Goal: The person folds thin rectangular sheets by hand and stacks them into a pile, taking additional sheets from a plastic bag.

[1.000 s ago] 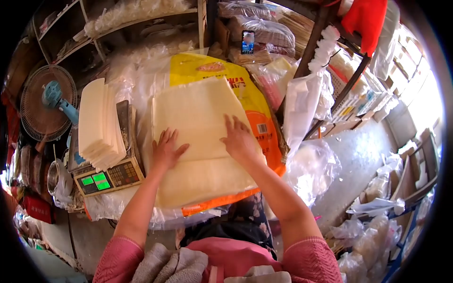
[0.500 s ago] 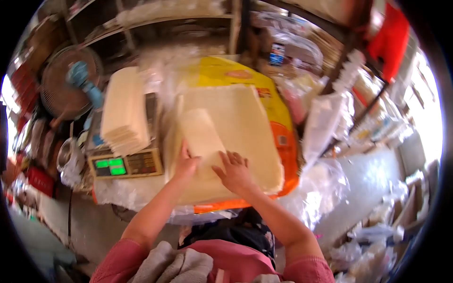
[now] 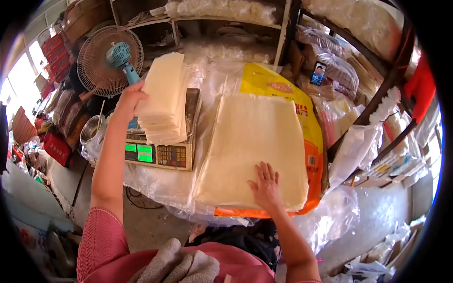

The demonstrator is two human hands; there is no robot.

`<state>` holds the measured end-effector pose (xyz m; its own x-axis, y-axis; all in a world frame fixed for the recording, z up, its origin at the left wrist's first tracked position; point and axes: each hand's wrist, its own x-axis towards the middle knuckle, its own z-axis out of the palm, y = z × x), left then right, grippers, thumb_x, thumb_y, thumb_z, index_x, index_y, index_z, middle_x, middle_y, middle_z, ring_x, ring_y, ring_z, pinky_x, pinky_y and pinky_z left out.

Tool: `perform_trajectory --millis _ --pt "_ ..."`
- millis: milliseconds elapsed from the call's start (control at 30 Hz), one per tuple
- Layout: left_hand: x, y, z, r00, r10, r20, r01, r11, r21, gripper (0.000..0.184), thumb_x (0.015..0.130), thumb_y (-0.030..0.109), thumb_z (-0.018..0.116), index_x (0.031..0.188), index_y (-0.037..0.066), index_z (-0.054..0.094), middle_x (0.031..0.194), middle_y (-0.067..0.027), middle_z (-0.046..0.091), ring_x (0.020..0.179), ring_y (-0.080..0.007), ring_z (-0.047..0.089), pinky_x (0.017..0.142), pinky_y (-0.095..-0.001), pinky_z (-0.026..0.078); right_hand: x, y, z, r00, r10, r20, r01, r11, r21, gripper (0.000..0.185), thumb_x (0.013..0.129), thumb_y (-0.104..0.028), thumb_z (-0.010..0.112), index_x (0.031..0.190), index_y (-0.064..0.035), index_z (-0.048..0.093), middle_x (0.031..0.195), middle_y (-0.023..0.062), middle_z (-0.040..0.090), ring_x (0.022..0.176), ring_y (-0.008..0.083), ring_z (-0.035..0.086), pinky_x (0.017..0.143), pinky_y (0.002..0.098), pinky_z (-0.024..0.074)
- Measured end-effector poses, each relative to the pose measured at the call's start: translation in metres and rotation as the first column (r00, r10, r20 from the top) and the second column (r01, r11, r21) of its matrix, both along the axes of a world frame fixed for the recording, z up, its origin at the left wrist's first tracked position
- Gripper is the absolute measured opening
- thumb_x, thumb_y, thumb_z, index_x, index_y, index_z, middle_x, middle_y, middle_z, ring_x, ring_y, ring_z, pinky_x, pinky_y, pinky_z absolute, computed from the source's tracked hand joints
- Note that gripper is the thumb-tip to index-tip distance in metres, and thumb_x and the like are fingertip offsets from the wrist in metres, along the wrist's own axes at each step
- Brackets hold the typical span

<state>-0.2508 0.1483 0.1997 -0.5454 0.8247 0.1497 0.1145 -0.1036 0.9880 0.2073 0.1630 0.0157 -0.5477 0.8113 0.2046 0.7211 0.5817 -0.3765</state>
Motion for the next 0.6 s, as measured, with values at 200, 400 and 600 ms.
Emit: perform_trajectory --millis 200,400,600 --pt "-0.021 0.002 -0.018 0.996 -0.058 -0.061 0.054 0.996 -0.067 0.052 0.075 0.002 0.059 0.127 -0.002 0.055 0.086 -0.0010 0.062 0.077 -0.0096 0.059 0.070 -0.0229 0.047 0.000 0.001 0.000 1.000 0.015 -0.012 -0.015 0.999 0.037 0.054 0.087 -0.026 0.059 0.134 -0.0051 0.043 0.144 0.0168 0.036 0.135 0.0362 0.031 0.108 0.0559 0.0242" --pt "0.066 -0.048 -0.026 0.579 0.477 -0.661 -0.259 0.876 0.406 0.049 0.082 0.013 0.063 0.128 0.002 0.052 0.129 -0.0143 0.053 0.120 -0.0265 0.049 0.101 -0.0363 0.037 0.002 0.003 0.000 0.998 0.036 -0.044 -0.032 0.996 0.080 0.041 0.087 -0.021 0.060 0.124 -0.0046 0.053 0.136 0.0172 0.047 0.128 0.0364 0.041 0.104 0.0523 0.0327" --pt "0.179 -0.100 -0.154 0.807 0.072 -0.586 0.058 0.978 0.201 0.051 0.089 0.025 0.063 0.132 0.001 0.048 0.136 -0.0150 0.048 0.130 -0.0289 0.041 0.109 -0.0404 0.028 -0.032 -0.030 0.060 0.845 0.450 -0.288 -0.503 0.852 -0.145 0.025 0.085 -0.019 0.065 0.106 -0.0046 0.065 0.101 0.0148 0.067 0.096 0.0319 0.061 0.087 0.0398 0.0464"
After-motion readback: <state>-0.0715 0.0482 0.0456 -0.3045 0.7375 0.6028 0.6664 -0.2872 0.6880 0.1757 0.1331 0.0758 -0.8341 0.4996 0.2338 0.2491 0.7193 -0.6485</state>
